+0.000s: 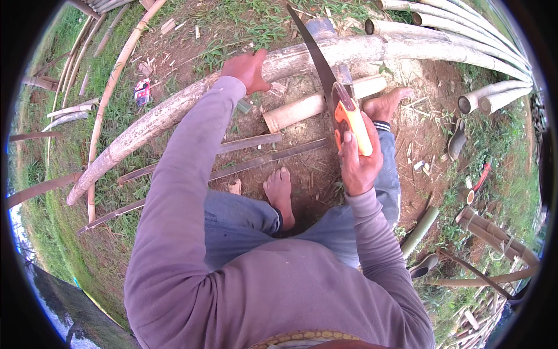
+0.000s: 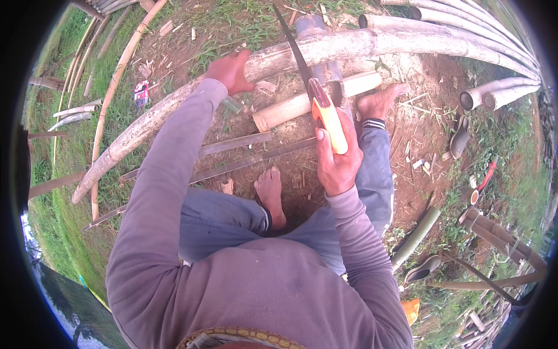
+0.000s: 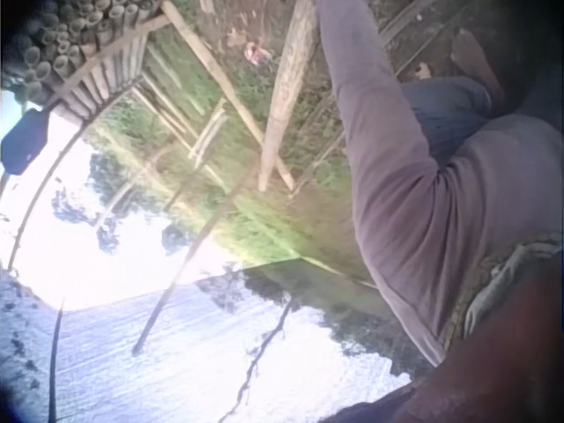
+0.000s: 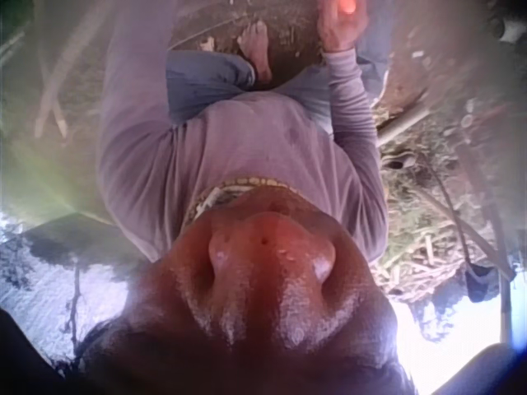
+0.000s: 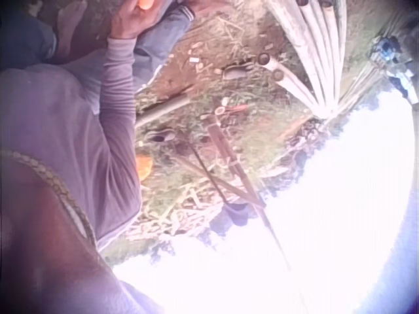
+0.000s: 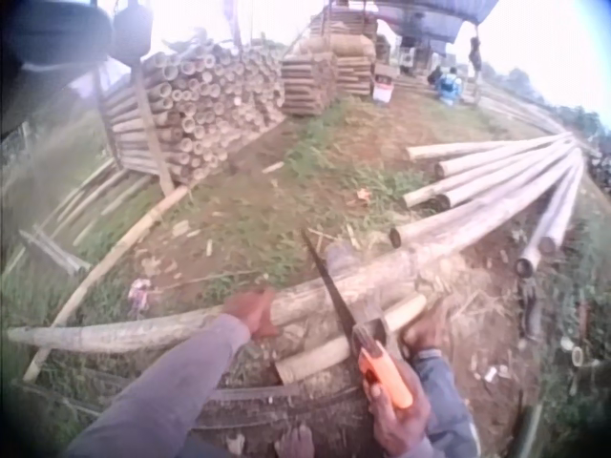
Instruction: The person sits on the ground and uses a hand saw to cut long bamboo poles into shorter sections. They repeatedly position the bamboo on a support log, saw through it, and set the cut pieces aside.
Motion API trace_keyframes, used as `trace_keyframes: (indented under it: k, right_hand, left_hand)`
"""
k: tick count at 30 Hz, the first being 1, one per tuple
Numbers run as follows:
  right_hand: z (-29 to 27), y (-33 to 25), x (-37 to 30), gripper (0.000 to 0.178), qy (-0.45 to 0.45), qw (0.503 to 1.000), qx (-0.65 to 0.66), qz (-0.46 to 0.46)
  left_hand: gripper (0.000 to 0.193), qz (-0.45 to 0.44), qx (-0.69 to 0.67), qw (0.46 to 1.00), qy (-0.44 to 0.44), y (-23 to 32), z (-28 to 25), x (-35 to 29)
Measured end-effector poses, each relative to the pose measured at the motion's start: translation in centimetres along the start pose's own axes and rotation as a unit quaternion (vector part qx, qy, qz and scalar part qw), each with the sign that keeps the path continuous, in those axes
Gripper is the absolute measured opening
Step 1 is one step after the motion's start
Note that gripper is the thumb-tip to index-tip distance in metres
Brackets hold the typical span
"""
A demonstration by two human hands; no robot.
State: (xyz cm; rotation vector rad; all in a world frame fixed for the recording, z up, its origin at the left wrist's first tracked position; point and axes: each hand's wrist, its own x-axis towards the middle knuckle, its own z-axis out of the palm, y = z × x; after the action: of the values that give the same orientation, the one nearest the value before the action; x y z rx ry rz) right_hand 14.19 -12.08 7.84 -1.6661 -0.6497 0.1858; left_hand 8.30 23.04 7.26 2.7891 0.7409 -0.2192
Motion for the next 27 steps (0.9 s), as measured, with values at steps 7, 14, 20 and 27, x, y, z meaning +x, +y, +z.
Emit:
trace_keyframes:
  k: [7, 14, 20, 27]
  right_hand:
    - [0.0, -4.7, 1.0, 0.051, -0.035, 0.999, -0.014, 0.001]
    - [0.8, -3.1, 1.1, 0.047, -0.009, 0.996, -0.077, -0.045]
    - [0.5, -2.4, -0.8, 0.047, 0.006, 0.994, -0.094, -0.058]
    - [2.9, -1.4, 1.1, 0.051, 0.023, 0.988, -0.132, -0.079]
  left_hand:
    - [0.080, 0.000, -0.002, 1.000, 0.007, -0.3, 0.5, -0.3]
    - [0.077, -0.008, 0.008, 1.000, -0.010, 0.4, -0.1, -0.3]
    - [0.074, 0.000, 0.016, 1.000, 0.017, 0.1, 0.3, -0.4]
    - [0.074, -0.005, 0.013, 1.000, 0.026, 0.0, 0.6, -0.3]
